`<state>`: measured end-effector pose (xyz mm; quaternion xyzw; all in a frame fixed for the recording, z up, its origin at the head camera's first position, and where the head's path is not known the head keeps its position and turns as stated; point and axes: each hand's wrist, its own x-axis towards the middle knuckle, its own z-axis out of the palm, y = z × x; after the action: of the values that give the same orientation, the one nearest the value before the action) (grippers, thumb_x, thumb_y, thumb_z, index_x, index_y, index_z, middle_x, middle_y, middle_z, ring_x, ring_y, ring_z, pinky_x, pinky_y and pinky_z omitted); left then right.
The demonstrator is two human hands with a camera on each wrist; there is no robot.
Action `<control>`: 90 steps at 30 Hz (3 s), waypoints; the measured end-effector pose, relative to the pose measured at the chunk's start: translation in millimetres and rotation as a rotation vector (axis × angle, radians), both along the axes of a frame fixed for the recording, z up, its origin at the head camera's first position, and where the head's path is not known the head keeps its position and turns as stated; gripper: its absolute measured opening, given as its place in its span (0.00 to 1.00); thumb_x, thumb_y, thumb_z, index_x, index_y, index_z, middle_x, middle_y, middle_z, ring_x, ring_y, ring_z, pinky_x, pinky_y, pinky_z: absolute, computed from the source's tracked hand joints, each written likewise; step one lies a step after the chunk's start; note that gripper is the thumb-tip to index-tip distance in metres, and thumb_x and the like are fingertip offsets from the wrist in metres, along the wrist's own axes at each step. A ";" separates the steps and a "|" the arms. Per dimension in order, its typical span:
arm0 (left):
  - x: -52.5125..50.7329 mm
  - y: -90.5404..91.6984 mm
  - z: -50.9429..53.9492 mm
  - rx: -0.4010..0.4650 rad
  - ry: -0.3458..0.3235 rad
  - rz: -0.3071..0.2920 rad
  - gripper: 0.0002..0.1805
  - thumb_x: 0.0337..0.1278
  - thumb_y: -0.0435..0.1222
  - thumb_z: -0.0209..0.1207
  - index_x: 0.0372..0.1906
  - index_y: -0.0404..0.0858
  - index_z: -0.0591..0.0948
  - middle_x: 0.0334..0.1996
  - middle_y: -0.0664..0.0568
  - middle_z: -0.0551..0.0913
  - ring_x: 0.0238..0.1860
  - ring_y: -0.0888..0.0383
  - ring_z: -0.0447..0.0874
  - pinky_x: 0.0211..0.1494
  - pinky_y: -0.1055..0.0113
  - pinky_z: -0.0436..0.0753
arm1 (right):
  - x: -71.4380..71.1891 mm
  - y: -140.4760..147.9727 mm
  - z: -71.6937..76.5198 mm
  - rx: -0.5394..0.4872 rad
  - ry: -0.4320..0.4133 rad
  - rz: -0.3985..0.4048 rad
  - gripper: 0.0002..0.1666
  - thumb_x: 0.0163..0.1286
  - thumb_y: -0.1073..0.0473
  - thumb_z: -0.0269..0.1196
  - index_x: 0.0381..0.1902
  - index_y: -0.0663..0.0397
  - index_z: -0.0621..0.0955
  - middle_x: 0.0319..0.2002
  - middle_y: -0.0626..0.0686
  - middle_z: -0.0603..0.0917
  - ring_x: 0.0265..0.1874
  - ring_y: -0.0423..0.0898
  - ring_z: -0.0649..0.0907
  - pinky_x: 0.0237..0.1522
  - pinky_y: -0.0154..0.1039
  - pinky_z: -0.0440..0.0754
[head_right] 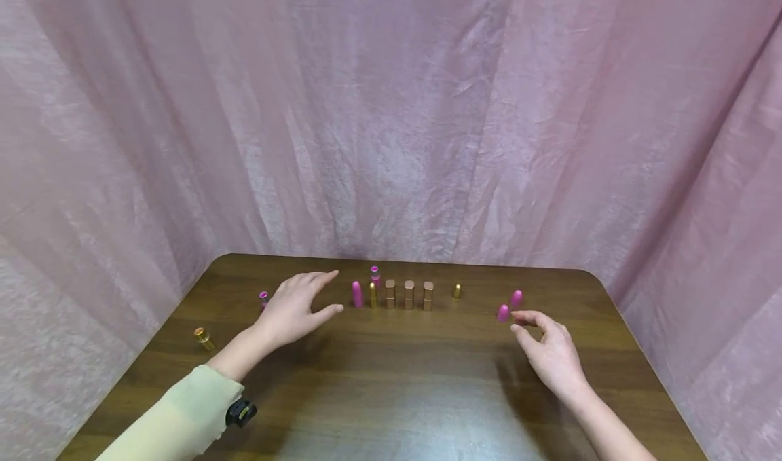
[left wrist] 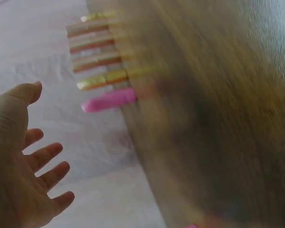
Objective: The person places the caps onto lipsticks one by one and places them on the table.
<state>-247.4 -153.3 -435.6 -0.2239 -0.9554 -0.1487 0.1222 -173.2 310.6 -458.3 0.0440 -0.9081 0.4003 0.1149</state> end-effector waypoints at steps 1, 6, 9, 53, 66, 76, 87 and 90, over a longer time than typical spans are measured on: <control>3.6 2.3 2.6 -0.011 0.012 -0.016 0.39 0.65 0.60 0.62 0.75 0.44 0.71 0.66 0.47 0.77 0.69 0.42 0.71 0.72 0.41 0.63 | -1.0 4.2 0.8 0.005 0.005 -0.007 0.22 0.79 0.50 0.59 0.60 0.58 0.81 0.55 0.60 0.84 0.60 0.56 0.76 0.58 0.57 0.70; 19.5 14.0 12.0 -0.055 0.051 -0.089 0.40 0.65 0.62 0.60 0.75 0.45 0.71 0.67 0.49 0.76 0.69 0.46 0.71 0.74 0.42 0.61 | -7.6 20.6 4.2 0.039 0.024 -0.047 0.23 0.79 0.49 0.58 0.60 0.59 0.81 0.55 0.61 0.84 0.60 0.59 0.76 0.55 0.49 0.69; 28.5 20.2 13.7 -0.066 0.058 -0.124 0.41 0.65 0.63 0.60 0.75 0.46 0.70 0.68 0.50 0.76 0.70 0.48 0.71 0.75 0.43 0.60 | -12.5 26.2 5.5 0.047 0.031 -0.059 0.23 0.79 0.49 0.58 0.61 0.59 0.80 0.56 0.62 0.83 0.60 0.60 0.75 0.51 0.44 0.68; 105.0 113.6 -58.9 -0.247 0.101 -0.441 0.40 0.65 0.67 0.55 0.75 0.50 0.70 0.69 0.56 0.75 0.69 0.54 0.71 0.72 0.44 0.67 | -107.1 38.2 -46.2 0.258 -0.151 -0.134 0.26 0.71 0.45 0.63 0.56 0.59 0.82 0.56 0.64 0.83 0.57 0.76 0.71 0.52 0.69 0.63; 107.7 115.7 -60.0 -0.237 0.068 -0.447 0.38 0.67 0.65 0.53 0.75 0.51 0.70 0.69 0.56 0.74 0.69 0.56 0.71 0.71 0.45 0.68 | -110.7 34.9 -50.9 0.248 -0.138 -0.189 0.21 0.71 0.47 0.63 0.50 0.58 0.83 0.54 0.66 0.84 0.55 0.76 0.71 0.51 0.70 0.61; 107.6 114.6 -61.3 -0.236 0.069 -0.448 0.39 0.67 0.66 0.53 0.75 0.51 0.70 0.69 0.57 0.74 0.68 0.59 0.71 0.71 0.45 0.67 | -102.7 39.6 -52.9 0.241 -0.050 -0.218 0.18 0.69 0.52 0.64 0.48 0.59 0.84 0.48 0.64 0.86 0.55 0.74 0.71 0.59 0.69 0.58; 106.4 109.5 -57.0 -0.224 0.043 -0.447 0.39 0.68 0.66 0.52 0.76 0.51 0.68 0.70 0.58 0.73 0.69 0.59 0.71 0.72 0.43 0.66 | -86.2 53.1 -36.4 0.152 0.013 -0.253 0.21 0.69 0.53 0.64 0.51 0.64 0.84 0.51 0.67 0.85 0.54 0.72 0.72 0.51 0.62 0.66; 105.1 106.5 -55.0 -0.216 0.032 -0.444 0.38 0.68 0.65 0.52 0.76 0.51 0.69 0.70 0.57 0.73 0.69 0.58 0.71 0.72 0.42 0.66 | -77.5 53.9 -29.8 0.065 -0.007 -0.270 0.23 0.71 0.50 0.64 0.53 0.64 0.83 0.51 0.64 0.86 0.54 0.64 0.76 0.50 0.50 0.71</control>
<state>-142.2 -46.7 -490.6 -0.4426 -0.8910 -0.0654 0.0769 -250.7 364.5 -488.1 -0.0762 -0.9186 0.3517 0.1632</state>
